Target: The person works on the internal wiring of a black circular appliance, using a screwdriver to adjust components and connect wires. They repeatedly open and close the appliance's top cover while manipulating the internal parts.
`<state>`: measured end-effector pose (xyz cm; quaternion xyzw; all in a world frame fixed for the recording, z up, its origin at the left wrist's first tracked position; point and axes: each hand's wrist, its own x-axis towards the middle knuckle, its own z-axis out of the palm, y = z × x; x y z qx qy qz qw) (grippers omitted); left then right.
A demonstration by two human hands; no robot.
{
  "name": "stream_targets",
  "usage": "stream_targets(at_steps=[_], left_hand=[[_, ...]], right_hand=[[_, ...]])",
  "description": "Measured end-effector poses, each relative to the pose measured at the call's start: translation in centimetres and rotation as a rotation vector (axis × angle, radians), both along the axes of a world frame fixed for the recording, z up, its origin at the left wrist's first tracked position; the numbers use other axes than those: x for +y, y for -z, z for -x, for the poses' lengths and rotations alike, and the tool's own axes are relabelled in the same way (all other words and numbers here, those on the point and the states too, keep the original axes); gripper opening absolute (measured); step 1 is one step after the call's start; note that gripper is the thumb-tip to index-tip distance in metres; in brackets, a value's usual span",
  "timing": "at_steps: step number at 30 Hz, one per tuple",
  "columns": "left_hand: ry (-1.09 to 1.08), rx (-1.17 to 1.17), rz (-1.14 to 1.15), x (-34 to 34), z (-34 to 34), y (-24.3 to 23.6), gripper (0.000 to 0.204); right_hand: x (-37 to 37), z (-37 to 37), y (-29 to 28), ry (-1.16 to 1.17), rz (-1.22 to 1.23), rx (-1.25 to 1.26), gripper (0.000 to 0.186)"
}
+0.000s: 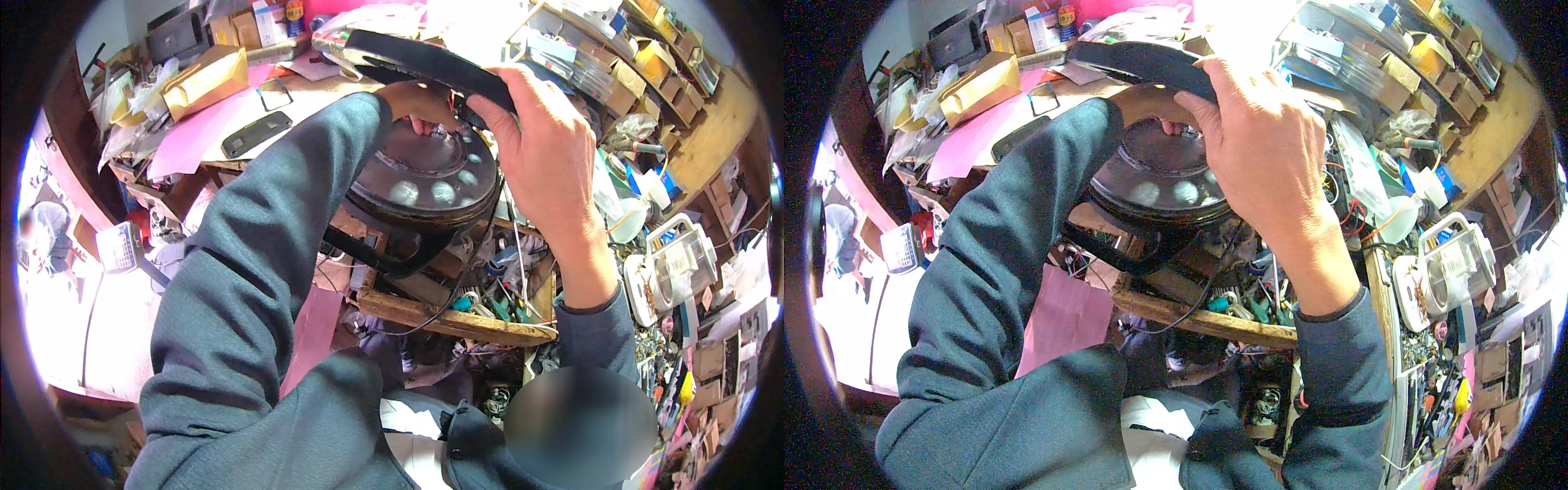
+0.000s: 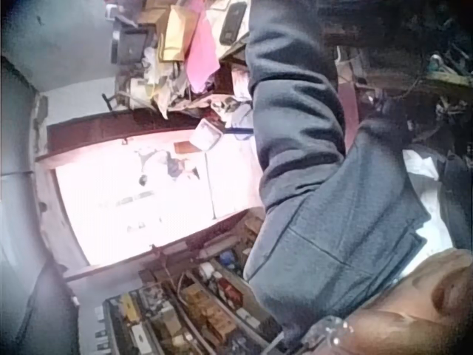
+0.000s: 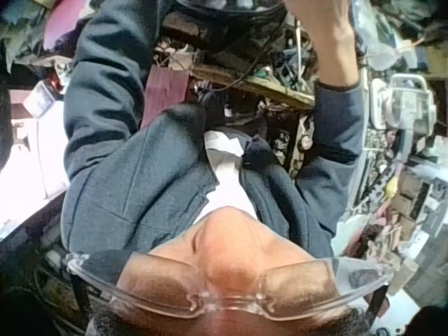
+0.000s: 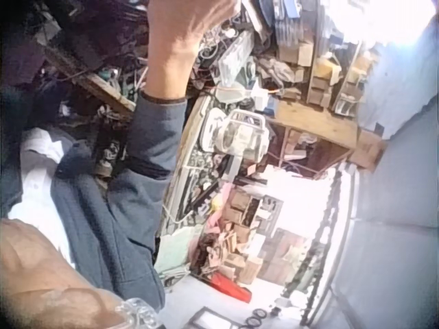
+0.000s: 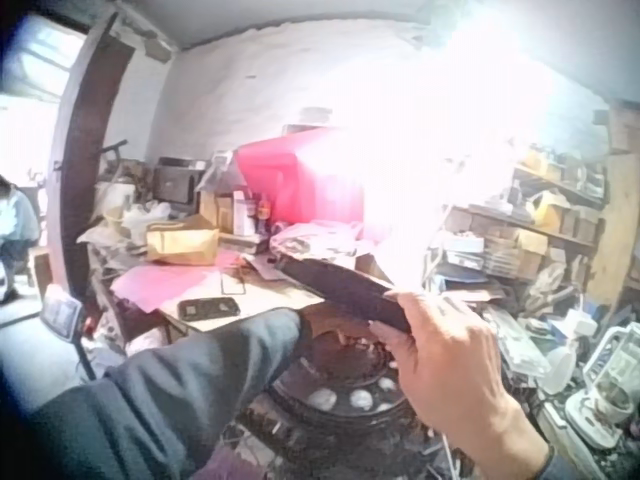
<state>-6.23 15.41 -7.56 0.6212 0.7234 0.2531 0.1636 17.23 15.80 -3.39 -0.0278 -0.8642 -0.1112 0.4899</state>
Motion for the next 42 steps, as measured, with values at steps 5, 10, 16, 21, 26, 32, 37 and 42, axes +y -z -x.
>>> stream_targets(at_steps=[5,10,16,21,26,32,37,42], left_hand=[[-0.016,-0.024,-0.005,0.4,0.4,0.8,0.024],[-0.028,-0.049,-0.01,1.2,0.7,1.4,0.024],[-0.108,-0.124,-0.024,3.5,3.1,3.5,0.024],[-0.116,0.099,0.08,3.4,2.4,3.0,0.041],[-0.154,0.101,0.014,1.5,1.4,2.2,0.028],[-0.075,0.003,-0.017,0.3,2.6,2.7,0.041],[-0.064,-0.099,-0.114,-2.8,1.0,1.8,0.047],[-0.096,-0.083,-0.127,-3.0,0.2,1.5,0.051]], right_hand=[[-0.2,0.2,0.1,-0.014,0.026,-0.013,0.031],[-0.5,0.0,0.1,-0.028,0.081,-0.026,0.027],[-0.4,0.1,0.2,-0.019,0.019,-0.031,0.031],[-0.1,0.1,0.3,-0.019,0.006,-0.024,0.031],[-0.3,-0.1,0.2,-0.001,0.011,-0.041,0.031],[-0.6,0.0,0.1,-0.041,0.073,-0.034,0.028],[-0.3,0.0,0.3,-0.029,0.007,-0.035,0.03],[0.1,-0.1,0.3,-0.013,-0.027,-0.029,0.032]])
